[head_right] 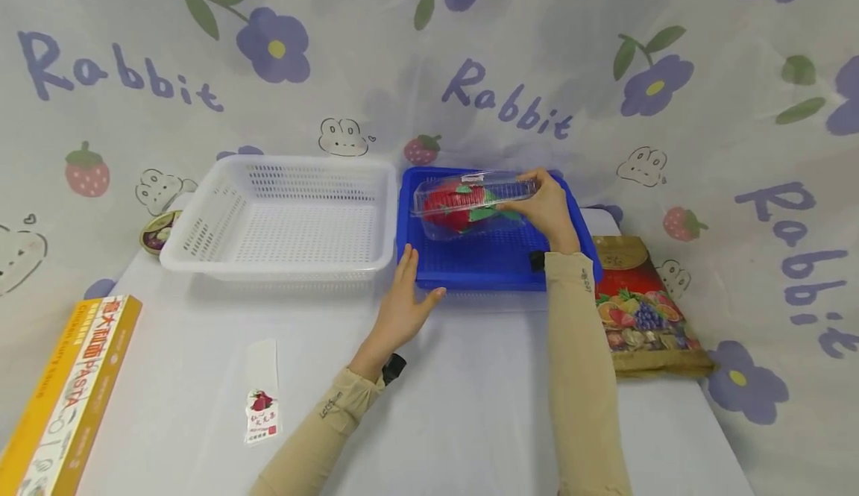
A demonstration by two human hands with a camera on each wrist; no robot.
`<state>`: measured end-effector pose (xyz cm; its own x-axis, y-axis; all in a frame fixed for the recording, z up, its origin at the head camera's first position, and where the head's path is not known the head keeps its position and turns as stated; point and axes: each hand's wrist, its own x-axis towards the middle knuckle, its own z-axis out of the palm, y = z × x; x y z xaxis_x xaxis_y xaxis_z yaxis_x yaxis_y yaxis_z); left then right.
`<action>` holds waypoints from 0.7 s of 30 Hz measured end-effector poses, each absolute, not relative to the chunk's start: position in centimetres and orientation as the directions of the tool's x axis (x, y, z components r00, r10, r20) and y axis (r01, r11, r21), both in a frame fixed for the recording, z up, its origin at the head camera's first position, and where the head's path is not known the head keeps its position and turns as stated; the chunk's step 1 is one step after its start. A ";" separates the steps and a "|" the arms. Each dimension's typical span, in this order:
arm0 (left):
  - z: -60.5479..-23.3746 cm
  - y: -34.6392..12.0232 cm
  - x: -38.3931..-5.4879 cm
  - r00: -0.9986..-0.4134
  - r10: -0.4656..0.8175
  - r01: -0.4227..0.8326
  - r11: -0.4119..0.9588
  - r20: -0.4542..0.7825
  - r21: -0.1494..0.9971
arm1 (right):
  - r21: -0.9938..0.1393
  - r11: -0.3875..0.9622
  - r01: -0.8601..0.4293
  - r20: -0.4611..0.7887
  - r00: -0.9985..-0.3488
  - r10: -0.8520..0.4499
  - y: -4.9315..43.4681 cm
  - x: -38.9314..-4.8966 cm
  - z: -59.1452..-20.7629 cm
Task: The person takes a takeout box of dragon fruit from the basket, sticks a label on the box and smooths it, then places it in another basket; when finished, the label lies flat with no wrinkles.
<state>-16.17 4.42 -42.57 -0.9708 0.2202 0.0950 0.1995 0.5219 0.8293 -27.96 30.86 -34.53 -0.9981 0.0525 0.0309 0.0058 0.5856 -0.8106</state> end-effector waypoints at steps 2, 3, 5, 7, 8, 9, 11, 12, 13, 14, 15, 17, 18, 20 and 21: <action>-42.6 4.5 -16.1 -0.971 0.222 0.199 0.522 0.093 0.829 | -0.800 0.599 0.028 0.006 -0.998 0.055 31.2 -28.0 -34.7; -42.5 4.6 -16.0 -0.971 0.222 0.198 0.522 0.093 0.830 | -0.796 0.604 0.040 -0.006 -0.998 0.058 31.4 -28.0 -34.8; -42.5 4.7 -16.0 -0.971 0.223 0.193 0.522 0.085 0.831 | -0.791 0.609 0.066 -0.032 -0.997 0.067 31.6 -28.0 -35.1; -42.4 4.7 -15.9 -0.970 0.227 0.193 0.520 0.083 0.832 | -0.791 0.605 0.088 -0.058 -0.996 0.069 31.8 -28.1 -35.4; -42.4 4.7 -15.9 -0.970 0.228 0.194 0.522 0.083 0.830 | -0.792 0.603 0.098 -0.071 -0.995 0.069 31.9 -28.2 -35.5; -42.4 4.7 -15.9 -0.970 0.228 0.194 0.523 0.083 0.830 | -0.792 0.600 0.107 -0.081 -0.994 0.069 31.9 -28.3 -35.6; -42.3 4.6 -16.0 -0.970 0.228 0.192 0.521 0.081 0.831 | -0.787 0.606 0.112 -0.093 -0.994 0.064 32.0 -28.6 -35.9; -42.3 4.6 -16.0 -0.971 0.227 0.190 0.518 0.080 0.834 | -0.784 0.610 0.115 -0.100 -0.993 0.059 32.0 -28.7 -35.9; -42.3 4.6 -16.1 -0.971 0.224 0.187 0.522 0.078 0.832 | -0.780 0.615 0.118 -0.107 -0.993 0.054 32.0 -28.8 -36.0; -42.2 4.6 -16.1 -0.972 0.222 0.187 0.522 0.079 0.832 | -0.774 0.621 0.124 -0.118 -0.992 0.051 32.1 -28.9 -36.0; -42.2 4.6 -16.1 -0.973 0.218 0.186 0.524 0.080 0.831 | -0.766 0.630 0.129 -0.132 -0.990 0.043 32.1 -28.9 -36.0; -42.3 4.6 -16.2 -0.974 0.212 0.187 0.531 0.084 0.827 | -0.748 0.648 0.148 -0.174 -0.984 0.023 32.3 -29.0 -35.9; -42.3 4.7 -16.2 -0.974 0.210 0.187 0.530 0.086 0.827 | -0.738 0.655 0.162 -0.202 -0.979 0.015 32.4 -29.0 -35.8; -42.3 4.9 -16.2 -0.974 0.208 0.191 0.526 0.092 0.829 | -0.719 0.670 0.182 -0.254 -0.967 -0.010 32.6 -28.9 -35.5; -42.4 5.0 -16.3 -0.974 0.209 0.191 0.525 0.092 0.830 | -0.715 0.673 0.189 -0.278 -0.960 -0.026 32.8 -28.9 -35.3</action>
